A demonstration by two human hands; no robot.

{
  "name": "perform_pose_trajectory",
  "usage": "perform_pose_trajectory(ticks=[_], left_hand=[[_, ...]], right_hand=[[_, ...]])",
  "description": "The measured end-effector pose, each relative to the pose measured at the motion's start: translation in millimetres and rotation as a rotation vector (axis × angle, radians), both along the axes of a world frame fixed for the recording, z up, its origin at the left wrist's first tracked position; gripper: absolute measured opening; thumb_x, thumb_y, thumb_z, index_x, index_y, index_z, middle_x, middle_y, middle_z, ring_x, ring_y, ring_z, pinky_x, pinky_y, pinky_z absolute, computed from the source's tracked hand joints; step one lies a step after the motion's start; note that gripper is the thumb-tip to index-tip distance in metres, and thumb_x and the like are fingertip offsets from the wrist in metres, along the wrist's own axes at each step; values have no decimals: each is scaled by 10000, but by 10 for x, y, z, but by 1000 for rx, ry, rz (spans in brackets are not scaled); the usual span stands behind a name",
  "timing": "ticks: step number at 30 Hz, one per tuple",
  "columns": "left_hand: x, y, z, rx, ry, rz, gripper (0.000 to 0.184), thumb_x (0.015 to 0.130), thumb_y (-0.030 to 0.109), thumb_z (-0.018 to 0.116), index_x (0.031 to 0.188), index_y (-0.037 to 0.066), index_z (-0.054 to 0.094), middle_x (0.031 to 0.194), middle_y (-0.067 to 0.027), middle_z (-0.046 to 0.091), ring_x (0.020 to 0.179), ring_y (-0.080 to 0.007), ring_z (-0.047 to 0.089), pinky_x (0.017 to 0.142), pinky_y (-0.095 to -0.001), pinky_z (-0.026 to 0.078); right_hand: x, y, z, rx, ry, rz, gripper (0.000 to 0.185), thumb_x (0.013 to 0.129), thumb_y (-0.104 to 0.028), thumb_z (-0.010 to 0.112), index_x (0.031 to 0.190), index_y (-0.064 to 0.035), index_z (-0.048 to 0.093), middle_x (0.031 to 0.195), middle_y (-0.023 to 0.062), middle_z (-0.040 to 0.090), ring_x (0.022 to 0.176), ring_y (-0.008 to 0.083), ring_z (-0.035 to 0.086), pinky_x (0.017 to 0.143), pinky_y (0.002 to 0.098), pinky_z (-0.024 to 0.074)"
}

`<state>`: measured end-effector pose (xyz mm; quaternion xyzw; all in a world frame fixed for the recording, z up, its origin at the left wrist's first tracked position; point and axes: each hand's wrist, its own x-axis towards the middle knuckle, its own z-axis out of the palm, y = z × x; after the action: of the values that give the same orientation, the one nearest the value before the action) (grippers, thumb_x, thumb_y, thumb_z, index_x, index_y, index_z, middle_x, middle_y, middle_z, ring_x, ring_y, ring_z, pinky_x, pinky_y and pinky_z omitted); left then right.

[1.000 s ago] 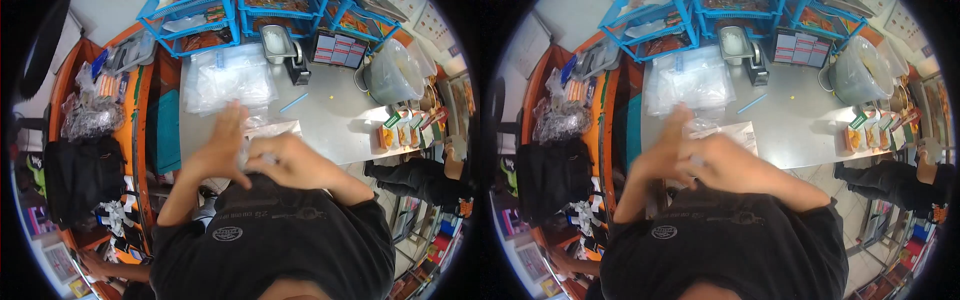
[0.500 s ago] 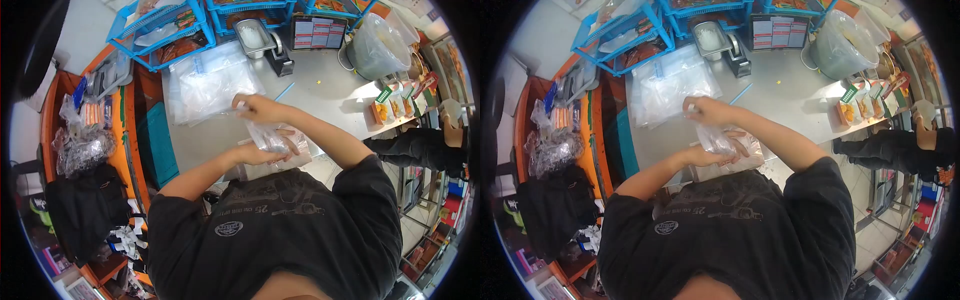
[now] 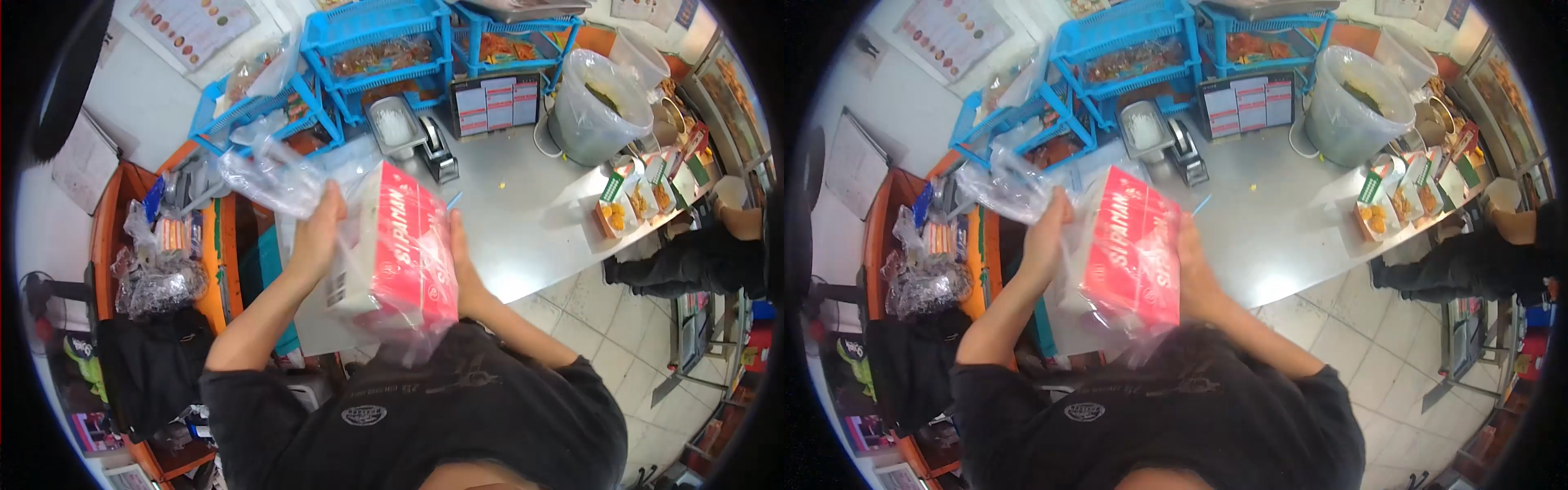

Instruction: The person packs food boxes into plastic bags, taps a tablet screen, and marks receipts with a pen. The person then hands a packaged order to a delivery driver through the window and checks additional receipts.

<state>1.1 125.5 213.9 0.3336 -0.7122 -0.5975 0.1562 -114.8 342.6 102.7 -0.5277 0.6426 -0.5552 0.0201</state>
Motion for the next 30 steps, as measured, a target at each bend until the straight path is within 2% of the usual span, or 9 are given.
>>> perform_pose_trajectory(ticks=[3, 9, 13, 14, 15, 17, 20, 23, 30], left_hand=[[-2, 451, 515, 426, 96, 314, 379, 989, 360, 453, 787, 67, 585, 721, 15, 508, 716, -100, 472, 689, -266, 394], [436, 426, 859, -1468, -16, -464, 135, 733, 175, 675, 722, 67, 596, 673, -96, 503, 634, -240, 527, 549, -348, 402], [564, 351, 596, -1163, 57, -314, 167, 652, 154, 677, 768, 50, 618, 670, -94, 491, 635, -280, 527, 537, -387, 404], [705, 286, 202, -994, 25, -193, 174, 664, 164, 670, 782, 45, 620, 675, -102, 493, 640, -290, 527, 544, -393, 410], [884, 158, -475, -824, -3, -75, 184, 676, 174, 663, 795, 39, 622, 680, -110, 494, 644, -300, 527, 551, -400, 416], [889, 167, -745, -563, -105, 77, 188, 707, 179, 636, 820, 30, 618, 701, -128, 506, 665, -322, 531, 579, -414, 436], [682, 80, -1196, -861, -12, -169, 135, 741, 155, 585, 813, 41, 590, 754, -131, 539, 747, -317, 550, 672, -407, 464], [397, 221, -1657, -988, 53, -305, 74, 733, 133, 575, 761, 65, 572, 794, -116, 535, 868, -305, 538, 776, -397, 448], [326, 287, -1370, -874, 75, -273, 175, 684, 149, 633, 820, 45, 594, 880, -110, 521, 938, -298, 507, 821, -402, 428]], right_hand=[[68, -164, -288, -57, -365, 236, 813, 807, -330, 673, 1439, -62, 238, 1412, 186, 353, 1280, 313, 390, 1052, 423, 344], [175, -322, -545, 194, -1044, 588, 583, 924, -319, 543, 1415, -88, 331, 1394, 93, 424, 1227, 232, 465, 1017, 382, 402], [-90, -451, -360, 653, -1243, 585, 429, 941, -243, 527, 1322, -60, 454, 1286, 94, 511, 1118, 188, 528, 921, 360, 452], [-295, -605, -187, 796, -1167, 517, 382, 928, -253, 545, 1260, -65, 523, 1189, 98, 586, 1014, 172, 590, 828, 354, 503], [-657, -853, -1124, 635, -1038, 469, 283, 909, -266, 562, 1101, -62, 604, 864, 68, 652, 729, 140, 621, 601, 314, 502], [-1143, -1298, -931, 396, -910, 6, 120, 922, -214, 542, 883, -102, 558, 612, -4, 539, 467, 92, 504, 416, 252, 403], [-1729, -2081, -604, 165, -53, -203, 157, 826, -147, 609, 745, -14, 593, 664, 136, 627, 567, 274, 604, 520, 388, 449], [-1894, -2773, -530, 572, 379, -370, 125, 773, -120, 594, 815, -31, 672, 800, 192, 668, 789, 351, 665, 694, 429, 530], [-1775, -3144, -604, 896, 503, -408, 256, 801, -150, 508, 935, 10, 656, 994, 246, 654, 933, 392, 649, 772, 462, 539]])
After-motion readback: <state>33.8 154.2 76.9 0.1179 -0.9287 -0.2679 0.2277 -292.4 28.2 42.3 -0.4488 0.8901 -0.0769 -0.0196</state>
